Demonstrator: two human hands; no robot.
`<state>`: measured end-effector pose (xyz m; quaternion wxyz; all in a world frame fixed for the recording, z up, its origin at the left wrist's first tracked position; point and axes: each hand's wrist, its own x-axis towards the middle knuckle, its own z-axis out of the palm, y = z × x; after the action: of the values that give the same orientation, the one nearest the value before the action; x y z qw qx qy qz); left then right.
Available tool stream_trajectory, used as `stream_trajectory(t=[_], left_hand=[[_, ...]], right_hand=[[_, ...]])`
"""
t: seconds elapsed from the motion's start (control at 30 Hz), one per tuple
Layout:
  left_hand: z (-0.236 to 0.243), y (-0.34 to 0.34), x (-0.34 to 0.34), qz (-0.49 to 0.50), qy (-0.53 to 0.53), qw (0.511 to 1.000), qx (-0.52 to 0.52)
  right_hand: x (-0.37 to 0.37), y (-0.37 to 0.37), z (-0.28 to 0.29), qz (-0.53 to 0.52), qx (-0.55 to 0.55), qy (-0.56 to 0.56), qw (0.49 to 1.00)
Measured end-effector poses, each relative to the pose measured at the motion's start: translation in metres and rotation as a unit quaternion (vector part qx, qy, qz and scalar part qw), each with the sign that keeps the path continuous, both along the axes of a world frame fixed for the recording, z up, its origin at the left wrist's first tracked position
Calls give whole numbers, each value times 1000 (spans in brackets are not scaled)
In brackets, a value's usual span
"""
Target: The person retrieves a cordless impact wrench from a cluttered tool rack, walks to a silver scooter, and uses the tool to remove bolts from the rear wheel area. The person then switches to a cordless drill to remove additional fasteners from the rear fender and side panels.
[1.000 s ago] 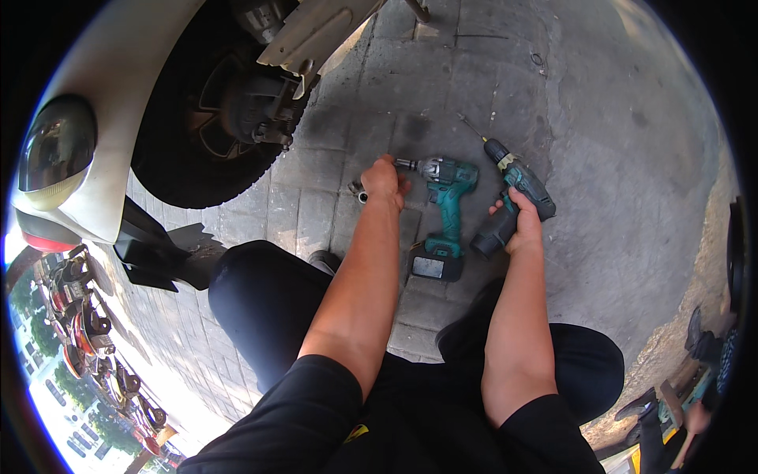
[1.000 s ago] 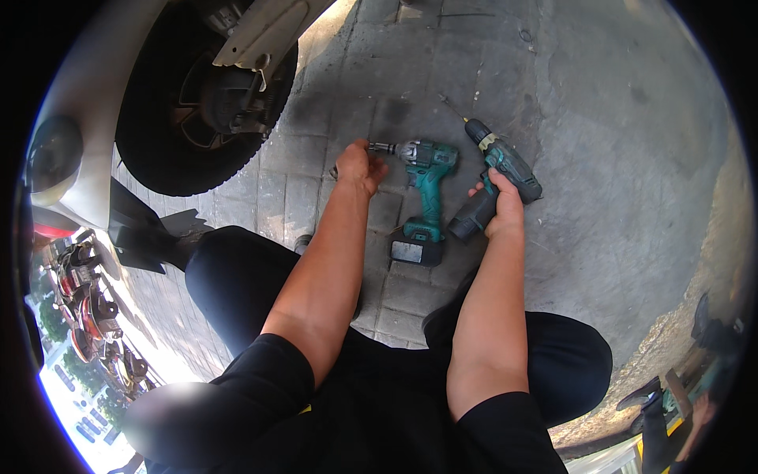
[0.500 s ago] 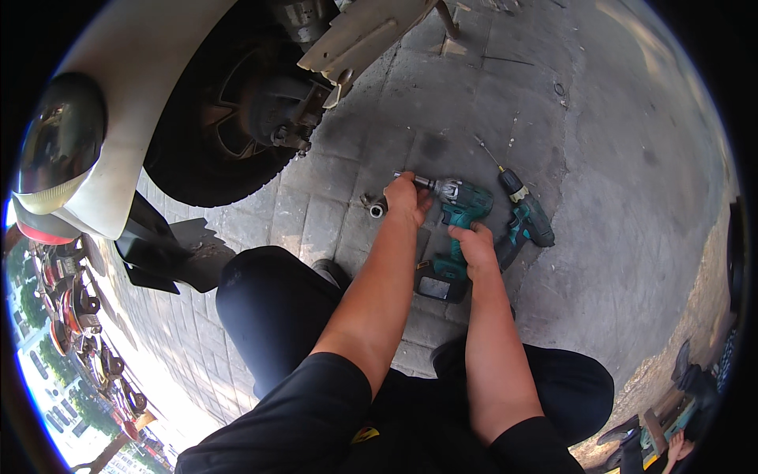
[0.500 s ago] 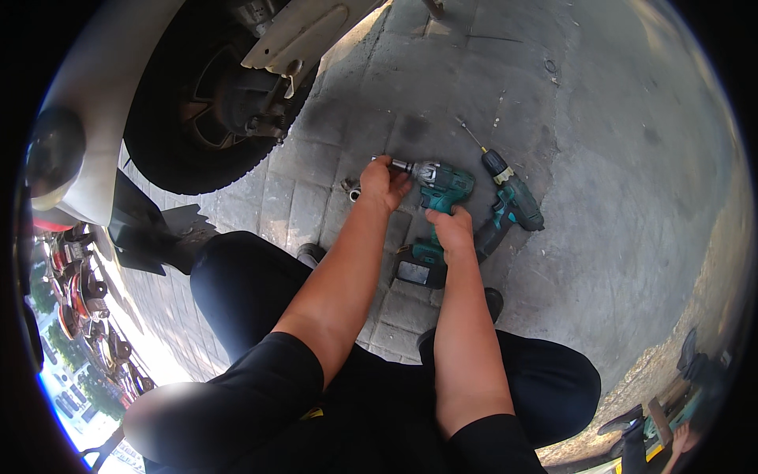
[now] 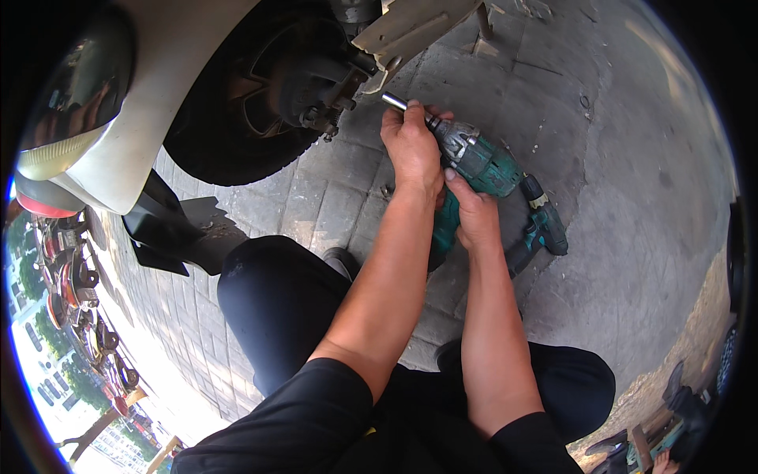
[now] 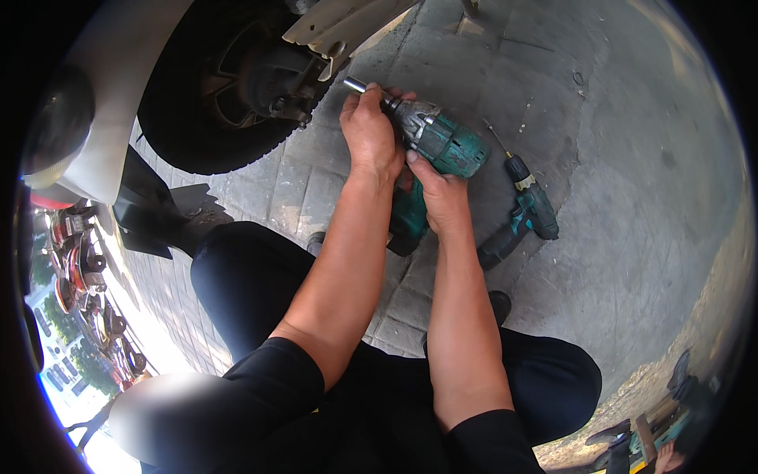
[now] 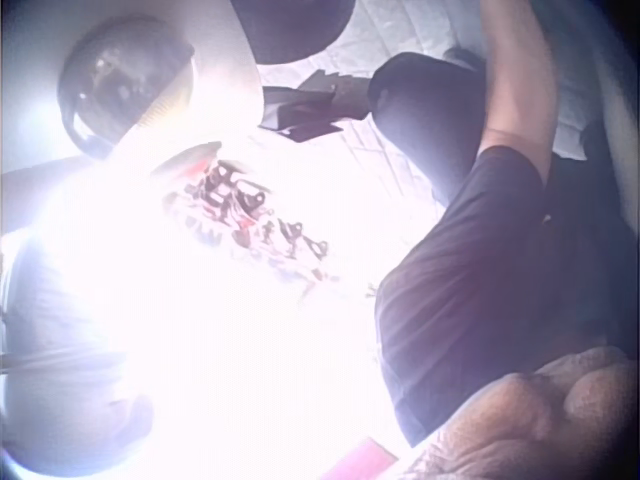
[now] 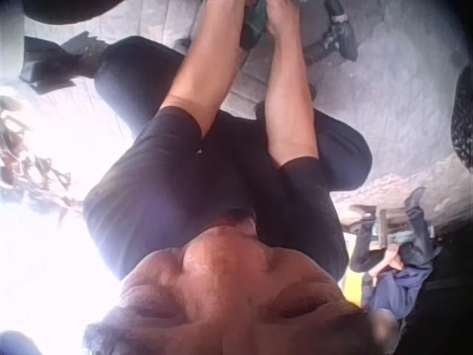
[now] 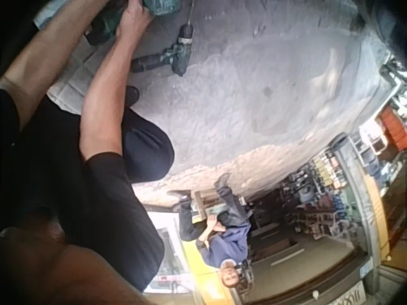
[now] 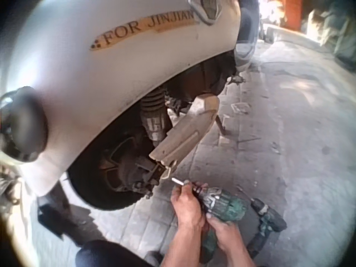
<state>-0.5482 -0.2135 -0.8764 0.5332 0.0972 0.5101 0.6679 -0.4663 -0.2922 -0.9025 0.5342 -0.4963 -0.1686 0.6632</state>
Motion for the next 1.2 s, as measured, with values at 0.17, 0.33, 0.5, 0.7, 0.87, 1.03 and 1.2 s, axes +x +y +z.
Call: stream_trajectory(t=[0.17,0.33,0.5,0.7,0.87,1.03,1.2], left_hand=[[8,14,-29,-13,65,997,32],[6,13,-39,-18,-67,995,69],[15,4,-50,-49,-213,973,67],[19,6,-43,-40,-52,998,3],[18,4,-43,-26,-76,996,23],[17,5,-45,-40,-49,998,0],[13,4,-49,-50,-42,998,-3]], right_hand=[[-21,25,9,49,-1,16,999],[-22,26,6,92,24,-78,992],[-19,21,7,135,146,-193,961],[-15,32,9,138,51,-5,989],[-25,29,5,113,55,-45,991],[-29,29,4,115,50,-10,992],[-32,26,3,99,25,33,994]])
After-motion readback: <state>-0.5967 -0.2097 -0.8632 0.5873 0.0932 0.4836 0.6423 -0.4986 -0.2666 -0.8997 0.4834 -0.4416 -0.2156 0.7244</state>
